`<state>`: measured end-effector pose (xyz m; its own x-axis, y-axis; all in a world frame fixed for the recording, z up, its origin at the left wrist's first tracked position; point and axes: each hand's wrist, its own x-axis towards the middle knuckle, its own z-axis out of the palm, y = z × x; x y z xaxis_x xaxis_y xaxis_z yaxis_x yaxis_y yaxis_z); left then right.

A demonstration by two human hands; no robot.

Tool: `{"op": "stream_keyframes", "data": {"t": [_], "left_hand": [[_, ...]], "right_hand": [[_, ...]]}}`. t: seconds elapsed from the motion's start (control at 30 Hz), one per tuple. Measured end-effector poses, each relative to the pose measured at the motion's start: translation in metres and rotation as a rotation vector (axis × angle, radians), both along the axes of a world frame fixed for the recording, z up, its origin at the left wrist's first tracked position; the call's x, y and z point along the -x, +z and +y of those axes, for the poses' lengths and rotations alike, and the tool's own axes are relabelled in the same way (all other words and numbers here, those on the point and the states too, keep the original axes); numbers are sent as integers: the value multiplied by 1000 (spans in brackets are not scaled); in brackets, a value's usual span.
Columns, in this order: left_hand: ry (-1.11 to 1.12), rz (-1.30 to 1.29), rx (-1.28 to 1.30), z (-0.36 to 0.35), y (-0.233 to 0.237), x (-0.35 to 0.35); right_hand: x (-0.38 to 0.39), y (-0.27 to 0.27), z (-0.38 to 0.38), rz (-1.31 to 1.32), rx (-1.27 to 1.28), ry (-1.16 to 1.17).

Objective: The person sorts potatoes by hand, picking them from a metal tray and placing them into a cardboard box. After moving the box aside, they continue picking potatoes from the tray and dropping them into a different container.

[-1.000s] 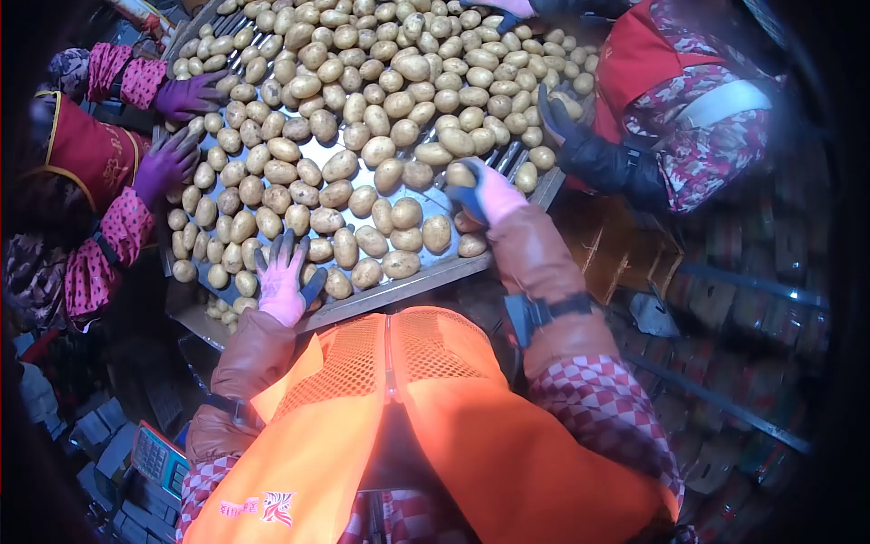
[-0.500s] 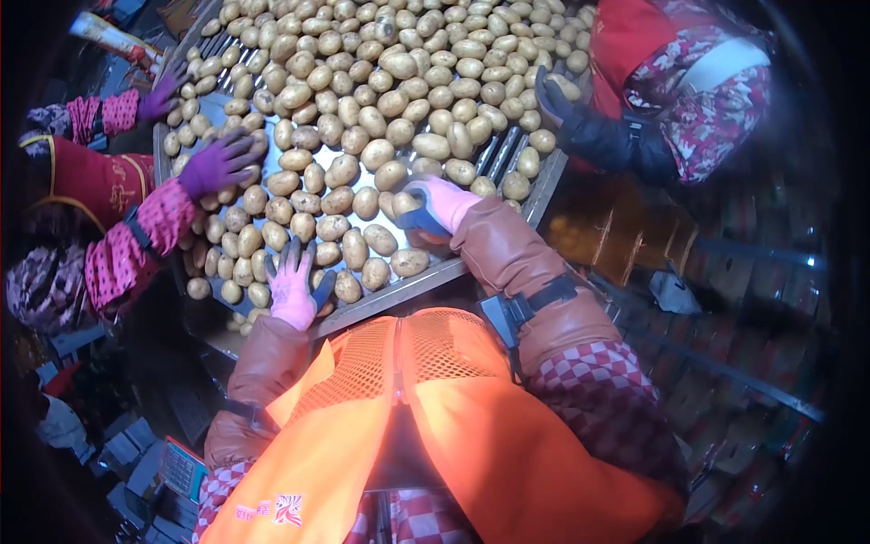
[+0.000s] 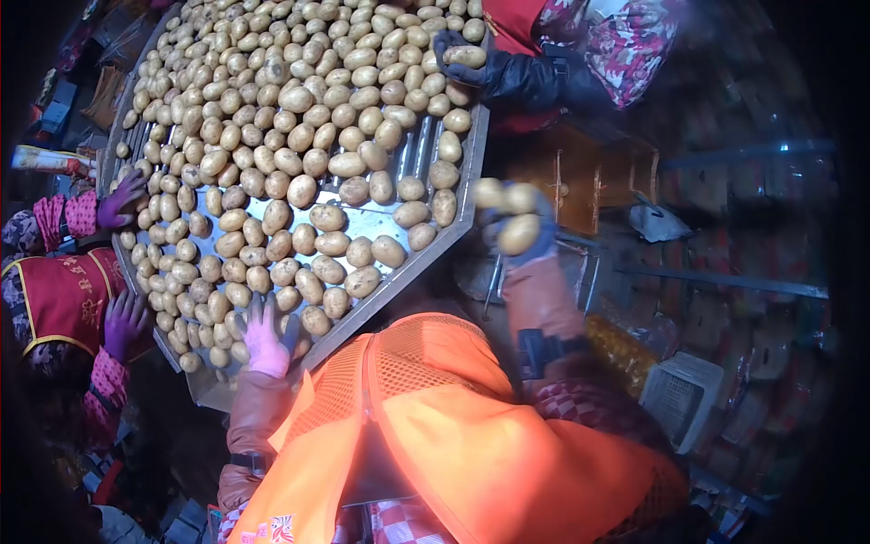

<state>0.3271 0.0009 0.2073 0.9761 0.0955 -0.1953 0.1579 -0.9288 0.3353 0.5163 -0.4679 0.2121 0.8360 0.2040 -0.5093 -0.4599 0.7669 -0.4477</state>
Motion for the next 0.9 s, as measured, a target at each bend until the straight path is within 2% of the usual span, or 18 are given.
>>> {"op": "stream_keyframes", "data": {"t": [0.07, 0.13, 0.17, 0.2, 0.27, 0.33, 0.4, 0.43, 0.5, 0.53, 0.57, 0.6, 0.67, 0.7, 0.73, 0.8, 0.87, 0.9], "left_hand": [[4, -14, 1, -1, -6, -3], [46, 4, -20, -6, 0, -7], [118, -6, 9, -2, -14, -6], [10, -142, 77, -1, 5, -10], [31, -145, 78, -18, 24, -25], [-80, -227, 140, -30, 29, -41], [-176, -271, 47, -28, 20, -44], [-192, -272, -39, -22, 14, -40], [-64, -280, -93, 10, -2, -14], [24, -259, -113, 19, -5, 4], [115, -234, -128, 22, -7, 25], [145, -231, -138, 22, -6, 38], [463, -155, -206, 25, -2, 55], [490, -149, -210, 27, -9, 55], [613, -110, 40, 28, -21, 48], [594, -52, 229, 8, -29, 32], [478, -24, 182, -8, -19, 29], [346, -150, 84, -11, -13, 32]], "right_hand": [[-6, 6, -77, 30, 113, -343], [-13, 1, -146, -1, 407, -548], [-14, -10, -171, -71, 721, -485], [-19, -21, -178, -124, 1130, -340], [-33, -41, -173, -173, 1568, -132], [-37, -51, -137, -199, 1489, -98], [-39, -64, -92, -169, 786, -143], [-39, -59, -64, -65, 236, -141], [-49, -79, -24, -443, 102, 312], [-44, -21, 36, -127, 230, 244], [-50, -22, 53, -276, 351, 424], [-54, -8, 77, -249, 432, 489], [-57, 30, 138, -219, 580, 589], [-56, 41, 164, -214, 649, 632], [-55, 34, 184, -305, 576, 675], [-59, 19, 224, -423, 654, 790], [-73, 12, 258, -673, 848, 896], [-84, 10, 271, -807, 949, 933]]}}
